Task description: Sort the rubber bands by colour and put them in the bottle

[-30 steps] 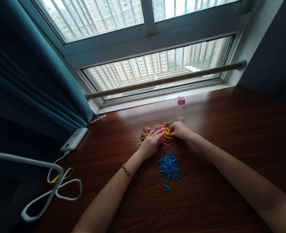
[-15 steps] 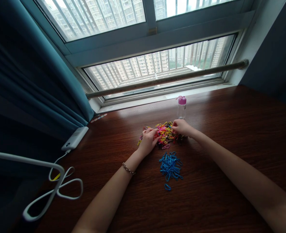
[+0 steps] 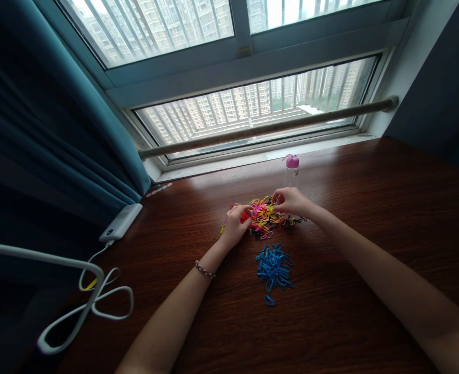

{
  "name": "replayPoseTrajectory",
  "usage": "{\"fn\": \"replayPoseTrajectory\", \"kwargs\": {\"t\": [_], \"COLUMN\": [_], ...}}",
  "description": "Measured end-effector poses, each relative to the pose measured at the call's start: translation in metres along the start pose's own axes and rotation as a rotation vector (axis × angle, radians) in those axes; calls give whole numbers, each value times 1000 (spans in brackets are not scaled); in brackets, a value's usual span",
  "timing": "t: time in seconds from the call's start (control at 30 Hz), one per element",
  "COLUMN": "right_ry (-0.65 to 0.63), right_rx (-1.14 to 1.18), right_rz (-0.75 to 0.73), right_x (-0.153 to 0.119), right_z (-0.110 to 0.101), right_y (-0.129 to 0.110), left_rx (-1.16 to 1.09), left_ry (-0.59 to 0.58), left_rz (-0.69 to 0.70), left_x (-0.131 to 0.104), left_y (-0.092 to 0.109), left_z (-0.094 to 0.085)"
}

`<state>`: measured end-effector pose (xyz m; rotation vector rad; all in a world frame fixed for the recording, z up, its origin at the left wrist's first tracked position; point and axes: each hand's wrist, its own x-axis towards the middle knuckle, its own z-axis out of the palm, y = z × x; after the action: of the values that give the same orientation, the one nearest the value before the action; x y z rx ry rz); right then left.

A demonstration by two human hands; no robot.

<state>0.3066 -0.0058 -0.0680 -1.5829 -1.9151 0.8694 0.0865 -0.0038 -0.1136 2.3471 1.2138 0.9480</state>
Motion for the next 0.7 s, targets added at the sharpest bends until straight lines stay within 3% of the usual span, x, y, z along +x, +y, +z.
{"fn": "replayPoseTrajectory", "kwargs": {"t": [0.17, 0.3, 0.37, 0.47, 0.53, 0.6, 0.63, 0.7], "right_ry": [4, -80, -211, -528, -736, -845, -825, -612], "right_rx": [-58, 53, 151, 261, 263, 208, 164, 51], "right_rz": [-32, -7, -1, -37, -79, -121, -137, -194], "right_x": [-5, -9, -15, -26, -33, -36, -36, -32], "right_z": [-7, -10, -8, -1, 6, 12, 14, 19], "right_y": [-10, -15, -19, -27, -32, -36, -37, -36], "left_rx": [-115, -197, -240, -310, -384, -459, -485, -508], "left_ry": [56, 113, 135, 152, 156, 166, 170, 136], "left_rz": [-12, -86, -150, -237, -283, -329, -350, -365], "left_x": [1, 2, 2, 4, 5, 7, 8, 11], "left_y": [-3, -4, -5, -7, -9, -9, -9, -5], "left_z": [-1, -2, -3, -5, -6, -10, -13, -20]}}
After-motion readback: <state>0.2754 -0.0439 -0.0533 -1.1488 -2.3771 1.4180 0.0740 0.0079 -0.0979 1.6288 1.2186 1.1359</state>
